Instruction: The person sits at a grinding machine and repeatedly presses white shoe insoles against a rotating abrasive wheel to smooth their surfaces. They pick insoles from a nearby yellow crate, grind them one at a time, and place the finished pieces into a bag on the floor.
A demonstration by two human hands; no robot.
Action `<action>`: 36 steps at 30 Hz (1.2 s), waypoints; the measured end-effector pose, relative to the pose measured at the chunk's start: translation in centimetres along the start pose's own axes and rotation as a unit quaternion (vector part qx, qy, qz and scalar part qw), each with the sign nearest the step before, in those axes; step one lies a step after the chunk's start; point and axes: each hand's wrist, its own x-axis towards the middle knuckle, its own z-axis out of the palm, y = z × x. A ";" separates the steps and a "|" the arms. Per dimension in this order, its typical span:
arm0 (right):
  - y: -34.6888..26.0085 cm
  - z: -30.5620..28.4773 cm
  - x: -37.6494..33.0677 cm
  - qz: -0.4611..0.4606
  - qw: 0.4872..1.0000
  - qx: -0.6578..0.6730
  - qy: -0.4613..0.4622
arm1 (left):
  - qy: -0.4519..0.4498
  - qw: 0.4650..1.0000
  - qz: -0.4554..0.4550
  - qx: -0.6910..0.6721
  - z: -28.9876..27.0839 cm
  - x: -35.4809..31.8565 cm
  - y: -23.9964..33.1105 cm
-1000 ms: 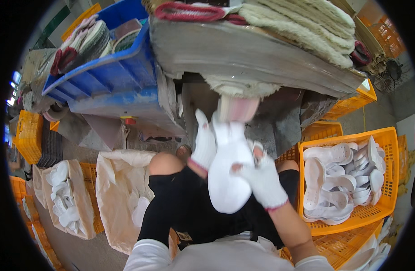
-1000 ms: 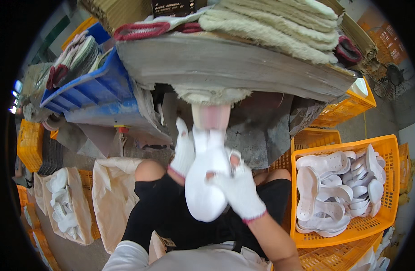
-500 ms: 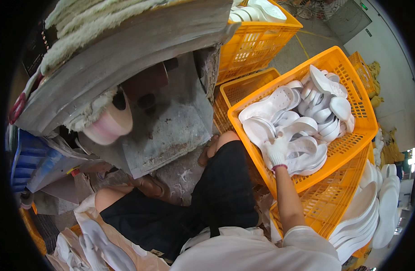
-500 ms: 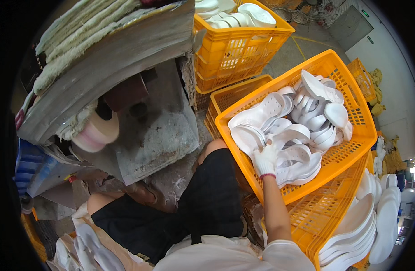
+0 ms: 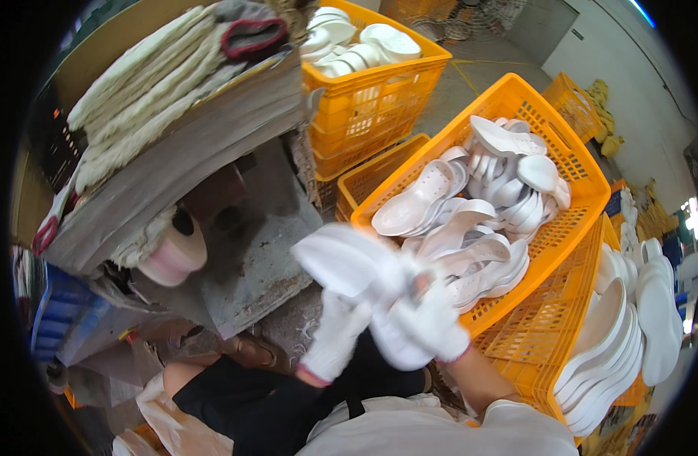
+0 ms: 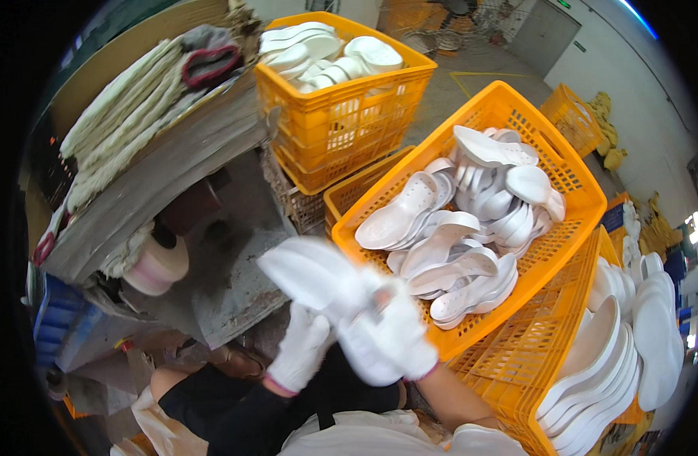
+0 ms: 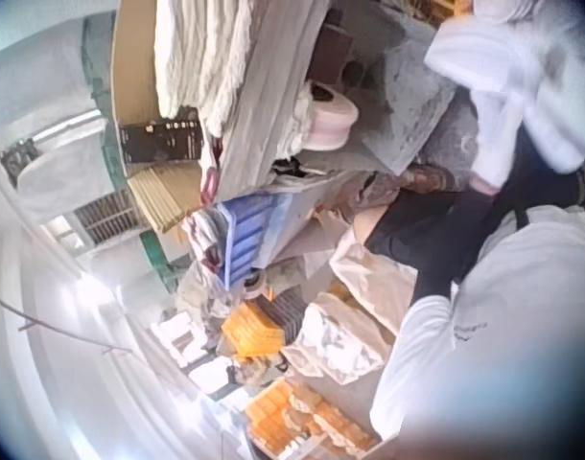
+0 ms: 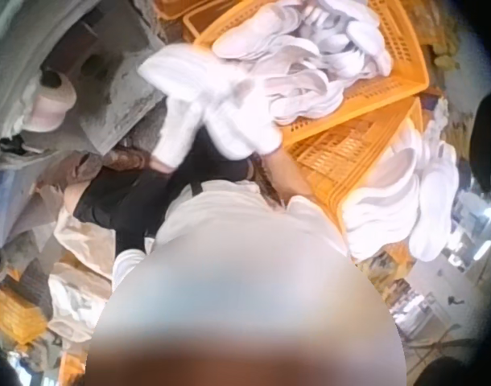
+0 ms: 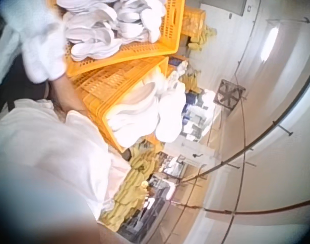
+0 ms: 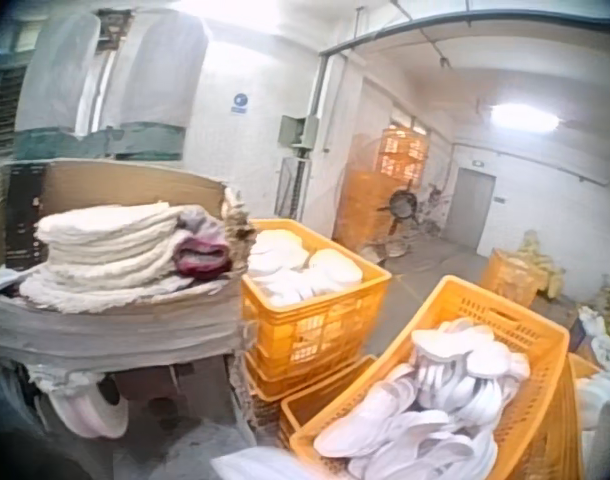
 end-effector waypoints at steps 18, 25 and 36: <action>5.3 3.0 -1.5 0.089 0.993 -0.007 0.074 | -0.028 0.923 -0.181 -0.338 -3.2 -3.1 -3.8; 10.0 -3.1 3.2 0.136 0.972 -0.112 0.156 | -0.062 0.961 -0.221 -0.155 -5.1 -7.2 0.6; -7.4 8.5 -2.8 0.034 0.996 0.057 0.051 | 0.296 0.811 -0.050 -0.502 -8.8 2.5 -2.3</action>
